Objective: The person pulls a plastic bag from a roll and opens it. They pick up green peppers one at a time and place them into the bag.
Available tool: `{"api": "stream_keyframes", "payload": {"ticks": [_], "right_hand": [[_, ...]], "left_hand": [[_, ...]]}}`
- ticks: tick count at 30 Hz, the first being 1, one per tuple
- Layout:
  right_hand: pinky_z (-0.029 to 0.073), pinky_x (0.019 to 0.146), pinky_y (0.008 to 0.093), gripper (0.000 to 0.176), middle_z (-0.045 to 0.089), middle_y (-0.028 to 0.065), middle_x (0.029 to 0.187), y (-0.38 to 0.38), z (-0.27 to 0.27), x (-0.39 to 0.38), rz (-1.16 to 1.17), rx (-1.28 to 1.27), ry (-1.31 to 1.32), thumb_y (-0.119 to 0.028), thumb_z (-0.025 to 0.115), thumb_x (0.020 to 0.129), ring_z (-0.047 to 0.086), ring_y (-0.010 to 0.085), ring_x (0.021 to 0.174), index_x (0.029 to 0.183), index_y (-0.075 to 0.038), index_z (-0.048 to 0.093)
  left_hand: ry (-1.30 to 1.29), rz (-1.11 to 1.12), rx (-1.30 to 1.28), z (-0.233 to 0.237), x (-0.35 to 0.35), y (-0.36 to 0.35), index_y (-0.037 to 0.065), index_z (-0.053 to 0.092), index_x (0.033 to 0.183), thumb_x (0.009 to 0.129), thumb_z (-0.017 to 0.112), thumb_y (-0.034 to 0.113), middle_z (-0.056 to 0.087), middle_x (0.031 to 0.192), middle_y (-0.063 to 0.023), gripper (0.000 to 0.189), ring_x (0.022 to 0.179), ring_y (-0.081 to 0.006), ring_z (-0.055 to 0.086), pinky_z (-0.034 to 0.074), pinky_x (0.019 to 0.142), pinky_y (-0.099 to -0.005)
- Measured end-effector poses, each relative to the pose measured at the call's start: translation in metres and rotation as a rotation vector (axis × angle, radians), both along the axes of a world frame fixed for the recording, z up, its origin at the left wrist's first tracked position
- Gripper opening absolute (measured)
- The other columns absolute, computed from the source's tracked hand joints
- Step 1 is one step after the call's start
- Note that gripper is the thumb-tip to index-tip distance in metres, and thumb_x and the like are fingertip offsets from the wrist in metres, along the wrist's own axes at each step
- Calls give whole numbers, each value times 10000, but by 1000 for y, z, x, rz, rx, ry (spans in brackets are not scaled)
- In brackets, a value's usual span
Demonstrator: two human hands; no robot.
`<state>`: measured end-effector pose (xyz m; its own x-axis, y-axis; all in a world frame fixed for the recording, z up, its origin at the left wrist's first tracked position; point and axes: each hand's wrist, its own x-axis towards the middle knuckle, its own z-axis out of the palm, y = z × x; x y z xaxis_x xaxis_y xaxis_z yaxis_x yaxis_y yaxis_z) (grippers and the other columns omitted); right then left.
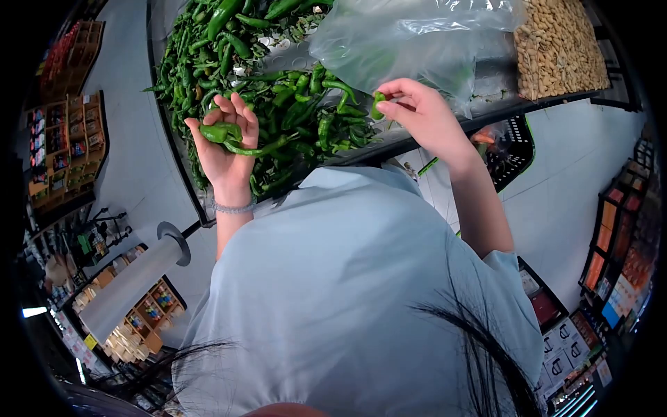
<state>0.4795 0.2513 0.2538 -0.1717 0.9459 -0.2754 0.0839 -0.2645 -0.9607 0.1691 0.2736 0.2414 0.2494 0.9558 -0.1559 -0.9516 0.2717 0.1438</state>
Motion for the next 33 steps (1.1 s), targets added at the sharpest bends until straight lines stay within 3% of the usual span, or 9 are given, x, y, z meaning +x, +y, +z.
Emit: {"api": "stream_keyframes", "payload": {"ticks": [4,8,12,15,17,19,25,30,33], "right_hand": [[498,820,284,282,619,87,1019,4,20,-34,-24,-213,554,-193,529,960,611,149,882,1148,16,548],[504,862,313,275,617,99,1076,10,20,-54,37,-279,768,-164,509,964,615,162,937,1176,10,528],[476,932,321,222,593,85,1136,9,31,-72,9,20,535,-92,515,950,588,161,1037,1155,-8,530],[462,942,310,224,594,82,1124,6,32,-82,39,365,318,-17,552,913,586,163,1034,1135,1,534],[501,848,290,196,598,101,1087,10,28,-88,75,635,88,32,623,837,606,181,985,1030,3,599],[510,796,287,195,601,109,1065,10,40,-93,185,711,-140,19,656,811,616,203,949,1001,-9,622],[493,788,324,192,601,82,1043,21,24,-95,37,789,-256,-77,700,795,604,241,932,981,-47,661],[422,859,379,180,571,47,962,26,-8,-93,123,751,-843,-185,685,807,548,243,944,954,-83,668],[394,845,370,172,567,21,948,26,-23,-93,159,743,-940,-229,690,800,531,210,945,915,-102,677]], "left_hand": [[127,-98,-82,5,17,-3,98,597,915,915,498,525,633,927,12,439,919,-153,614,550,795,-359],[363,-247,-100,10,33,-11,135,511,1079,959,497,405,572,928,24,295,862,-134,595,561,698,-298],[395,-306,-107,4,34,-20,124,519,1146,948,549,325,544,956,19,284,799,-110,500,397,575,-222],[340,-336,-149,8,36,-22,98,536,1142,913,612,267,551,962,-5,295,777,-121,545,432,561,-233],[306,-369,-150,14,38,-21,95,532,1162,923,595,275,556,940,9,306,768,-95,529,424,552,-217],[238,-380,-161,14,40,-20,95,537,1151,930,581,274,558,930,12,288,762,-86,523,416,543,-206],[165,-334,-175,6,35,-16,125,563,1005,942,544,348,564,935,6,232,689,-67,487,362,473,-190],[191,-244,-214,1,23,-15,158,551,950,929,546,428,563,917,36,270,780,-79,558,488,559,-214],[207,-194,-242,3,21,-12,167,552,942,917,548,461,559,908,52,295,852,-90,594,549,637,-255]]}}
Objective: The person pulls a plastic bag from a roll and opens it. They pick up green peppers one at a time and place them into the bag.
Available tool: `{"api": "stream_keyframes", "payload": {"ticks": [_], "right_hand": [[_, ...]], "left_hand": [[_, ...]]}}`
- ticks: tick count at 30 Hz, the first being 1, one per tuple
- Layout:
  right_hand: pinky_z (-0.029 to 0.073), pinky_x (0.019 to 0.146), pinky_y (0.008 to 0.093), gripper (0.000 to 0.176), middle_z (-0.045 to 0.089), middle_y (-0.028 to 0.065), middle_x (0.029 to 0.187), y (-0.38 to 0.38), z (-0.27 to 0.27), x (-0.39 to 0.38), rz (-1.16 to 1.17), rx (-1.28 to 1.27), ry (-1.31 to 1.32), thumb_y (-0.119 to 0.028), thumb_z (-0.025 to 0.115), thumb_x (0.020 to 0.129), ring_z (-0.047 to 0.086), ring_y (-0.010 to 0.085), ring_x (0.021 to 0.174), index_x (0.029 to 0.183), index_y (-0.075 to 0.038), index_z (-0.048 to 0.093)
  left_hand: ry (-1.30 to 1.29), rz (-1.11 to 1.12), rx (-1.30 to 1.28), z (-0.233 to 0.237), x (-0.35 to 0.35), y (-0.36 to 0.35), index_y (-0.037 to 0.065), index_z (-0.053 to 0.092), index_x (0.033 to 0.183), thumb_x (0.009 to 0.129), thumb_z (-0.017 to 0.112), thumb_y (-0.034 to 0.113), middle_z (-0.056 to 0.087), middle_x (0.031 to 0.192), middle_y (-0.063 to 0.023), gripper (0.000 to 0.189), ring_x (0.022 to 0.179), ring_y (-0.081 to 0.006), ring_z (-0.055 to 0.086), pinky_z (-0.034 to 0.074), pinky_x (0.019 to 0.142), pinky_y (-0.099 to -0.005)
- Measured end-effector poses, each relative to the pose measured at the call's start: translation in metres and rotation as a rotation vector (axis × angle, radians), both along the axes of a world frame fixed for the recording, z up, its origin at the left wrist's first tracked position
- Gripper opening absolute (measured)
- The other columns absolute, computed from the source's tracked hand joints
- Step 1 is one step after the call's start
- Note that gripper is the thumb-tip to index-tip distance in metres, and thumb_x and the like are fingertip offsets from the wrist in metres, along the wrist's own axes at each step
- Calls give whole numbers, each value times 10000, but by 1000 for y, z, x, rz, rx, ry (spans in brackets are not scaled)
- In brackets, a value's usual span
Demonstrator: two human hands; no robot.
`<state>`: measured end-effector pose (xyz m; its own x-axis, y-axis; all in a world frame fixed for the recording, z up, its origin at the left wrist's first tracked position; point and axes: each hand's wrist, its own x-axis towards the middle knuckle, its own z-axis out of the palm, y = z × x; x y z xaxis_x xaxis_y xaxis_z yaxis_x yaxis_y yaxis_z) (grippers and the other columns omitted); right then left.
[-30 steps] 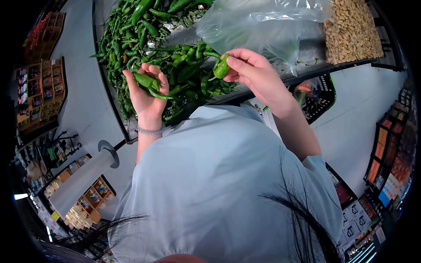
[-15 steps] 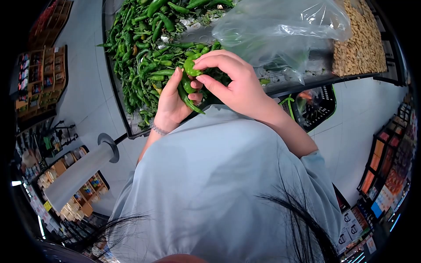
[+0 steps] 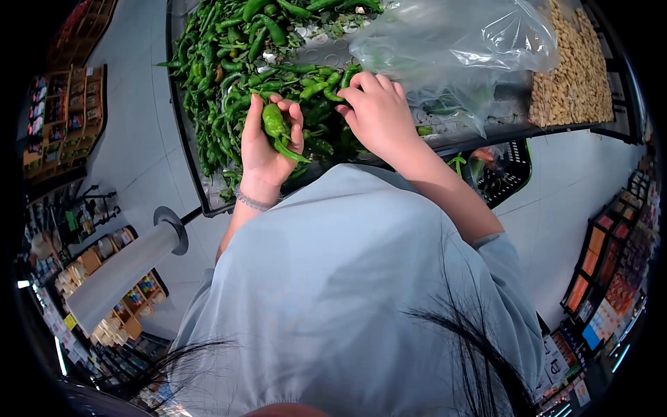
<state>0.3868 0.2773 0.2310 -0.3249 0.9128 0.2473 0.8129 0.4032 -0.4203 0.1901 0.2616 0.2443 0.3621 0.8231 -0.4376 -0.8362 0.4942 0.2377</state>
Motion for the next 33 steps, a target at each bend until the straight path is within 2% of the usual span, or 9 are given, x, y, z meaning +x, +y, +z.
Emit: {"api": "stream_keyframes", "payload": {"ticks": [5,8,12,18,22,23,26,32,33], "right_hand": [[394,792,360,174,571,-3,919,3,7,-5,3,73,30,-269,686,808,545,208,895,864,-105,682],[395,789,361,175,575,1,897,4,6,-5,-1,58,43,-272,677,820,552,211,872,839,-99,674],[408,784,370,156,582,15,879,8,2,-5,-5,38,54,-232,661,828,561,223,847,790,-81,646],[430,775,384,123,586,21,862,5,13,1,-45,35,211,-186,657,805,576,241,810,775,-71,625],[411,714,366,263,576,19,792,5,9,-5,-57,16,20,-339,685,801,574,246,739,748,-94,602],[399,686,356,318,566,12,731,5,6,-8,-74,24,1,-398,667,812,573,237,690,727,-102,587],[399,681,360,284,567,14,698,10,4,-13,-93,27,-48,-350,632,850,572,232,655,728,-98,586],[399,646,376,217,580,27,694,9,12,-6,-129,82,162,-241,572,896,567,247,643,748,-82,570],[423,676,385,181,599,59,759,7,21,-4,-153,13,179,-220,573,904,577,260,667,832,-54,594]], "left_hand": [[-182,-20,22,-8,-8,3,154,562,958,934,548,399,568,899,50,247,853,-96,604,582,675,-276],[-219,15,-25,-4,-4,3,144,568,940,938,540,400,614,877,10,258,801,-132,641,595,597,-284],[-250,22,6,-3,-3,3,137,572,952,945,543,351,616,895,-1,216,822,-144,639,601,645,-328],[4,9,27,-1,-5,1,111,574,983,940,546,258,618,911,5,156,862,-152,637,598,714,-377],[50,19,12,-7,-2,-4,114,575,976,937,551,241,613,903,-5,135,853,-148,629,581,758,-385],[63,19,8,-7,-1,-5,120,575,965,934,552,228,588,880,2,115,827,-138,609,566,783,-373],[91,-17,18,-11,-3,-8,122,573,955,933,552,222,552,860,14,105,805,-134,583,559,794,-369],[-59,-28,77,-19,-11,-12,122,554,979,914,561,173,522,895,17,83,846,-133,528,511,785,-325],[-74,-27,77,-19,-12,-12,122,552,983,911,562,167,522,899,17,85,849,-133,523,502,781,-318]]}}
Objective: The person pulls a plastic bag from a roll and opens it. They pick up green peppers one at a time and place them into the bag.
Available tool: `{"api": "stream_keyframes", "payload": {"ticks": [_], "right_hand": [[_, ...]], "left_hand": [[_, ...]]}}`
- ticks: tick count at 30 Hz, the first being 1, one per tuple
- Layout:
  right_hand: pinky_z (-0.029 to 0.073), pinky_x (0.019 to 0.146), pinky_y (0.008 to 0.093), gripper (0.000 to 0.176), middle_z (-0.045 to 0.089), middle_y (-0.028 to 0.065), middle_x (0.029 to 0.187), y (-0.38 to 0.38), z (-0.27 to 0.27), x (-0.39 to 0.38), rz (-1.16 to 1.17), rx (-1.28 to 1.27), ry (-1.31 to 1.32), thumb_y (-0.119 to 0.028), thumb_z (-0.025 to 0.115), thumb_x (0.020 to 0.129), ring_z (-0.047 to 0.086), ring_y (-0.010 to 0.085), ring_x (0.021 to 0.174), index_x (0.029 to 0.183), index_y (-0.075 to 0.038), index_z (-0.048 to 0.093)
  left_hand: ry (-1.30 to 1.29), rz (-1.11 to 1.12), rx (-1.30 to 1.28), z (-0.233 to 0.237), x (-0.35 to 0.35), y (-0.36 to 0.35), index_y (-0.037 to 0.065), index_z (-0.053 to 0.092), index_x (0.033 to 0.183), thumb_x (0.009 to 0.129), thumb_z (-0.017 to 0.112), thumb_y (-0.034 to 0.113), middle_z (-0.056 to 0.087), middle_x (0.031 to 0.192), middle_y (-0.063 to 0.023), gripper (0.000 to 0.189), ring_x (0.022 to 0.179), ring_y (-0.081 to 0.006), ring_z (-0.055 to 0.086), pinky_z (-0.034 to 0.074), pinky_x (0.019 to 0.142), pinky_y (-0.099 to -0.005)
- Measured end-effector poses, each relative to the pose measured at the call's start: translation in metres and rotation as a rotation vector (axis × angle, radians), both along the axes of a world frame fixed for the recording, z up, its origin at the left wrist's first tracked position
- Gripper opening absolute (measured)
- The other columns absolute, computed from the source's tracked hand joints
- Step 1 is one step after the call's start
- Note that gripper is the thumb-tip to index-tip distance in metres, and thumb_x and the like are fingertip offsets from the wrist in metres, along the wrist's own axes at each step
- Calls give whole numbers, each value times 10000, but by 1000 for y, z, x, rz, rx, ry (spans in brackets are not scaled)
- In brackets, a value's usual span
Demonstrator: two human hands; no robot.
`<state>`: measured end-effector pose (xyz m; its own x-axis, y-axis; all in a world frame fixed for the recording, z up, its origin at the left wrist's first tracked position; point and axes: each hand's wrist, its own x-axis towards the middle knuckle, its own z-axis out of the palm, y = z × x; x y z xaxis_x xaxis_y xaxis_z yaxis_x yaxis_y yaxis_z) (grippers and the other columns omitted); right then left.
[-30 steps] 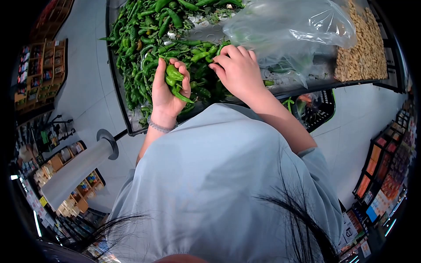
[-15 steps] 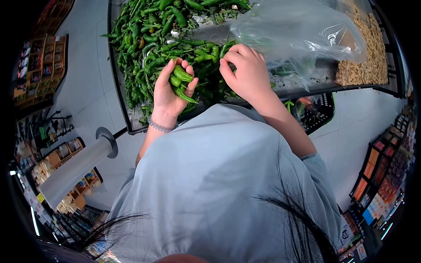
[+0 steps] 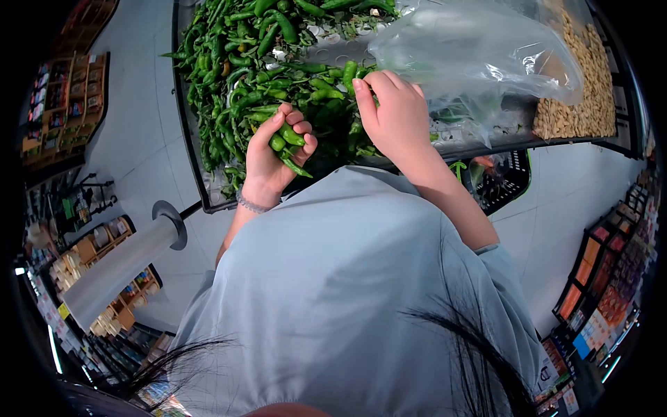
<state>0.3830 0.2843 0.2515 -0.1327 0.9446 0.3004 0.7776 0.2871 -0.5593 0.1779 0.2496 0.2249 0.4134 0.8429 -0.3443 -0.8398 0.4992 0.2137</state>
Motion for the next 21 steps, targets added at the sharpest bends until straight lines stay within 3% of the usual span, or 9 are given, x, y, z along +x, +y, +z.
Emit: {"api": "stream_keyframes", "payload": {"ticks": [3,4,7,9,11,14,17,19,21], "right_hand": [[445,731,383,207,608,85,902,7,9,0,183,-32,413,-228,599,898,591,263,745,958,-31,617],[453,798,370,277,583,92,1012,9,10,4,325,-159,475,-244,628,882,587,262,853,1071,-43,615],[448,834,373,296,570,67,1061,25,3,23,259,-82,52,-276,647,864,571,258,928,1092,-89,624],[436,882,410,305,575,60,1049,26,-4,42,83,-73,-301,-291,662,845,569,257,964,1100,-127,625],[449,866,410,299,584,58,1022,29,-2,52,46,-78,-306,-293,665,839,575,262,949,1078,-117,628],[485,768,351,276,578,59,1003,32,0,67,35,-85,-87,-236,682,831,589,241,851,1075,-119,626],[472,642,280,272,572,71,990,7,44,71,35,6,-8,-141,712,811,564,172,729,1062,-88,620],[423,566,241,317,556,84,953,-19,68,83,37,431,54,-60,728,794,500,117,653,1077,-31,586],[424,604,265,407,540,80,928,-23,85,100,-193,795,111,-104,763,772,488,133,698,1100,8,551]], "left_hand": [[-3,10,0,1,-1,1,120,549,986,909,562,162,523,898,17,88,841,-137,524,493,775,-315],[9,22,-17,3,0,1,118,544,986,905,562,152,520,895,17,90,837,-136,521,492,772,-317],[2,24,-29,3,0,1,118,545,987,901,562,146,516,890,17,92,839,-137,518,490,773,-321],[-43,22,6,1,-3,1,118,545,983,899,560,144,514,887,22,89,840,-136,517,488,773,-322],[-2,35,-12,2,-4,-1,120,543,984,896,560,142,513,887,25,93,840,-136,518,488,772,-321],[9,37,-33,1,-5,-2,122,543,986,893,562,145,513,887,27,98,841,-136,519,489,773,-323],[-24,41,-21,2,-5,-1,124,537,986,874,588,143,516,895,19,124,863,-145,529,499,816,-344],[-54,145,17,2,-2,-1,107,574,985,869,594,118,569,1013,-1,118,1033,-174,555,472,971,-442],[-64,206,-20,8,2,1,103,593,994,886,576,103,580,1059,-6,110,1062,-176,555,471,980,-454]]}}
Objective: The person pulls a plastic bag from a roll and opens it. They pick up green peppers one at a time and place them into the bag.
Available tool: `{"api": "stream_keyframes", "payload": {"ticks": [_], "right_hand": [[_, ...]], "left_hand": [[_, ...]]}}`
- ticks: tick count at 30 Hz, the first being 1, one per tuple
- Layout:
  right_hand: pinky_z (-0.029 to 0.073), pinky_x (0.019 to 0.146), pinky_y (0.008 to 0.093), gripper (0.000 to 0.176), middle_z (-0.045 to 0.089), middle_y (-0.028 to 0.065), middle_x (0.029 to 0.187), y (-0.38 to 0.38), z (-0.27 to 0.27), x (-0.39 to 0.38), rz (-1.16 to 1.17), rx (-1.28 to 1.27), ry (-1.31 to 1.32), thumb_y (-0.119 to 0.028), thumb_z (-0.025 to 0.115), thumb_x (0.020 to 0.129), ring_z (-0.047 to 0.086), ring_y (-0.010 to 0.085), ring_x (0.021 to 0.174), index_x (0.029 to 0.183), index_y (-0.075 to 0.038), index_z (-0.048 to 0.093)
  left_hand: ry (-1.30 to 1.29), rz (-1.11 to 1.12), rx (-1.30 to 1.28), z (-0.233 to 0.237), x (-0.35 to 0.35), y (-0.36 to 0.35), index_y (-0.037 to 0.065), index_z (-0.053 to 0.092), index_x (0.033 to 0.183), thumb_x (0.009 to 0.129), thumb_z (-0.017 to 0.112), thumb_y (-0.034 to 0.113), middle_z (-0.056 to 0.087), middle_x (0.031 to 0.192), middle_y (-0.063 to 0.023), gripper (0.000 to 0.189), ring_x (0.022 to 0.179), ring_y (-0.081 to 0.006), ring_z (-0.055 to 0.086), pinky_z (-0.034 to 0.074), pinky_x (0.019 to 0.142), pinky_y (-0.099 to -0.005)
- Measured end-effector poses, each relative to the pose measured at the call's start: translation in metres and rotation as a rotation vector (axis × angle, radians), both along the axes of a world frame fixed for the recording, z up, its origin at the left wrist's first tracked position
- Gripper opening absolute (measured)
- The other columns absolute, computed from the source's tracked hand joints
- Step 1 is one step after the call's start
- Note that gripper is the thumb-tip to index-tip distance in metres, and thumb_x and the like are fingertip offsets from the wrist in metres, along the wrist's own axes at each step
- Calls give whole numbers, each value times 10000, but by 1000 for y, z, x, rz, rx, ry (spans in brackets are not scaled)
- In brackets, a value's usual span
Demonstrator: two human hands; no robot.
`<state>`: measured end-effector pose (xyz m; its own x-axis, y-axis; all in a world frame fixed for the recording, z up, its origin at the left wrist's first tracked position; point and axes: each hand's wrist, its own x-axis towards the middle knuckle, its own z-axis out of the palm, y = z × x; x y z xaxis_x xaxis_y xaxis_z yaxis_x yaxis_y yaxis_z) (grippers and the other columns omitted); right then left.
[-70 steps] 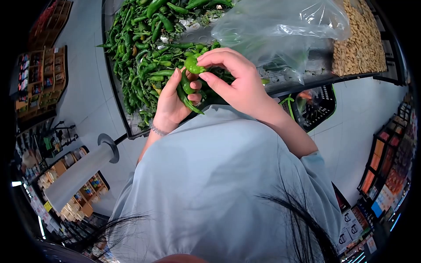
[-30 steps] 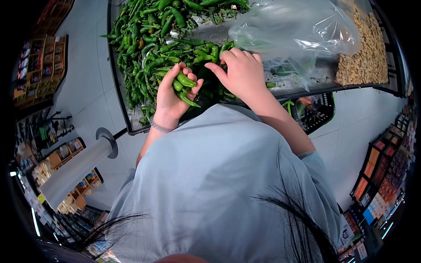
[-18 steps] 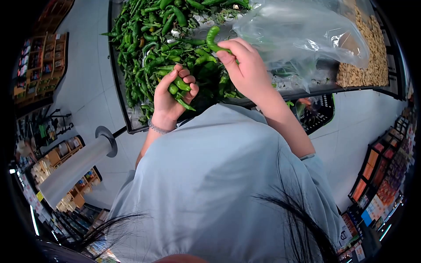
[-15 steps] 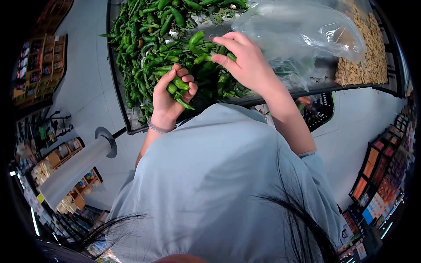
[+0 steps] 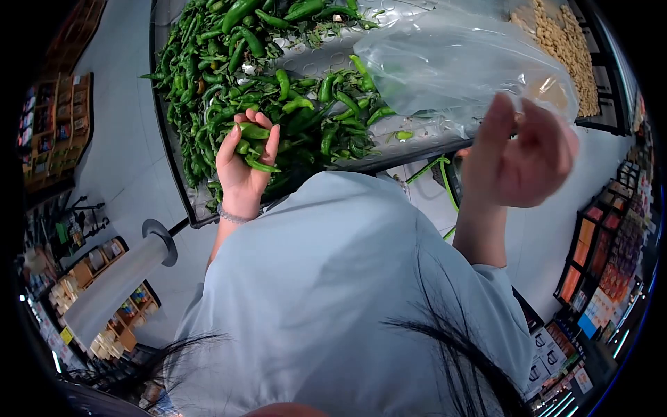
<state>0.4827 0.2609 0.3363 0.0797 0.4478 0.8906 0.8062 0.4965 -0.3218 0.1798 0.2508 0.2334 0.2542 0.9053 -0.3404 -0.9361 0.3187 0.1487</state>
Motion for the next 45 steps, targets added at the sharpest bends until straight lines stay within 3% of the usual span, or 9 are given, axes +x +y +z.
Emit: {"api": "stream_keyframes", "payload": {"ticks": [6,9,14,18,21,31,37,39,45], "right_hand": [[402,671,239,400,584,63,941,6,23,32,-347,-410,12,-200,765,779,507,98,804,1078,-3,587],[408,658,208,265,623,19,866,-10,10,44,-154,-889,398,-173,713,827,524,55,743,1027,-24,625],[409,600,201,137,601,4,776,-37,25,10,241,-660,717,-56,623,868,522,52,672,986,13,622],[420,600,211,202,613,56,789,-68,47,16,327,-659,842,-29,589,804,544,89,649,988,52,598],[464,670,253,318,619,112,883,-72,38,49,443,-529,808,-78,588,814,590,149,739,1088,78,542],[502,910,452,461,544,278,1170,-30,35,165,206,-222,709,-95,415,938,570,366,1103,1353,82,319],[498,949,444,348,570,282,1131,7,38,189,176,154,403,6,432,919,605,356,1025,1238,146,417],[501,943,404,329,574,270,1128,18,31,194,195,132,368,18,461,912,606,330,1026,1215,144,444],[466,926,308,348,512,213,1246,44,-23,185,123,-117,486,-28,548,909,546,234,1112,1238,66,482]], "left_hand": [[333,-265,141,42,22,33,125,541,938,860,651,127,564,908,-10,135,807,-105,556,437,531,-228],[778,-329,458,89,59,53,81,573,950,828,653,75,611,866,-30,146,745,-120,576,463,565,-249],[1261,-623,1361,117,149,68,23,613,958,785,640,68,620,834,-26,181,677,-91,545,472,594,-258],[945,-1207,820,62,238,92,73,686,973,694,679,138,682,824,-110,287,782,-218,645,506,759,-338],[1473,-1079,1544,63,260,91,120,671,1098,723,696,237,686,961,-115,393,897,-246,639,491,830,-355],[1742,-938,1439,115,263,99,91,552,1242,841,564,560,629,1120,-154,618,1065,-306,593,459,905,-355],[1343,-162,1758,163,231,89,88,666,1004,801,542,78,637,813,-139,238,716,-280,614,488,668,-379],[1285,314,1960,154,219,92,7,576,1116,765,535,-39,615,977,-159,356,894,-325,591,489,794,-365],[1967,-265,1443,32,164,51,34,621,997,763,589,-81,637,956,-120,262,894,-302,615,514,774,-368]]}}
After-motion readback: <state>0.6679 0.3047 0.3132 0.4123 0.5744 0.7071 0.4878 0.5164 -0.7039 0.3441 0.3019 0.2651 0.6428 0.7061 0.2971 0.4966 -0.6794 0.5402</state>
